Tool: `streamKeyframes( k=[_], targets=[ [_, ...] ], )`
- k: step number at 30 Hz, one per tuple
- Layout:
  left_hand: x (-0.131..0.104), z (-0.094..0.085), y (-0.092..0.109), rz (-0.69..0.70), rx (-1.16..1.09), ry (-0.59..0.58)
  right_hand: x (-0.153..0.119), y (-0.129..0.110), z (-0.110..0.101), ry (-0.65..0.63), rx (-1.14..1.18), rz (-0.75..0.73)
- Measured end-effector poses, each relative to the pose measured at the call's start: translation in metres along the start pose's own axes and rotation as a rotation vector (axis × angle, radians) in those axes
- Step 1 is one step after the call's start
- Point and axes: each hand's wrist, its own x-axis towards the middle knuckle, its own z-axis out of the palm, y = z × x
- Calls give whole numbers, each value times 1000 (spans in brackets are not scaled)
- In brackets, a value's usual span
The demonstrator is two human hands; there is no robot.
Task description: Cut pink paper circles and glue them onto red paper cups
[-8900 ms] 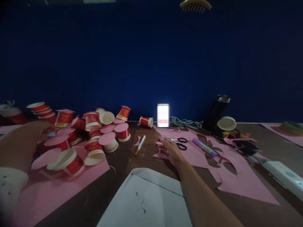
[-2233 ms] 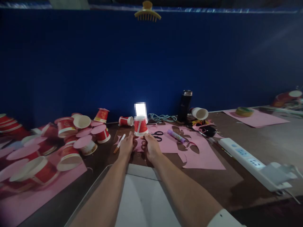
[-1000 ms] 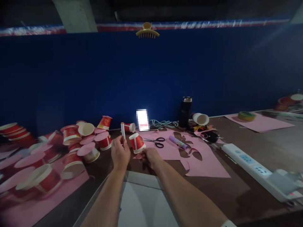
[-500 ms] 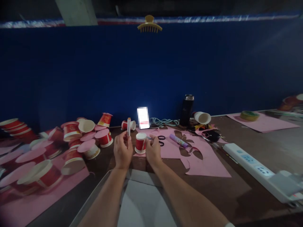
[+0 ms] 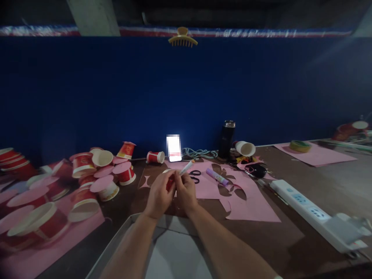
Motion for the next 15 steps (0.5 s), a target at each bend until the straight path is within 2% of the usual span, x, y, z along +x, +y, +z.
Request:
streamKeyframes(
  k=[3, 5, 7, 9, 12, 15],
  targets=[
    [2, -7, -1, -69, 14, 135, -1, -5, -2, 47, -160, -211],
    [1, -10, -7, -173, 86, 270, 0, -8, -4, 112, -284, -336],
    [-1, -8, -15, -305, 185, 311, 2, -8, -7, 152, -419, -437],
    [-3, -3, -22, -431, 251, 201, 6, -4, -9, 128, -533, -482],
    [-6, 5, -25, -577, 225, -25, 11, 9, -12, 51, -601, -447],
    [-8, 10, -21, -630, 122, -117, 12, 21, -13, 11, -573, -331]
  ],
)
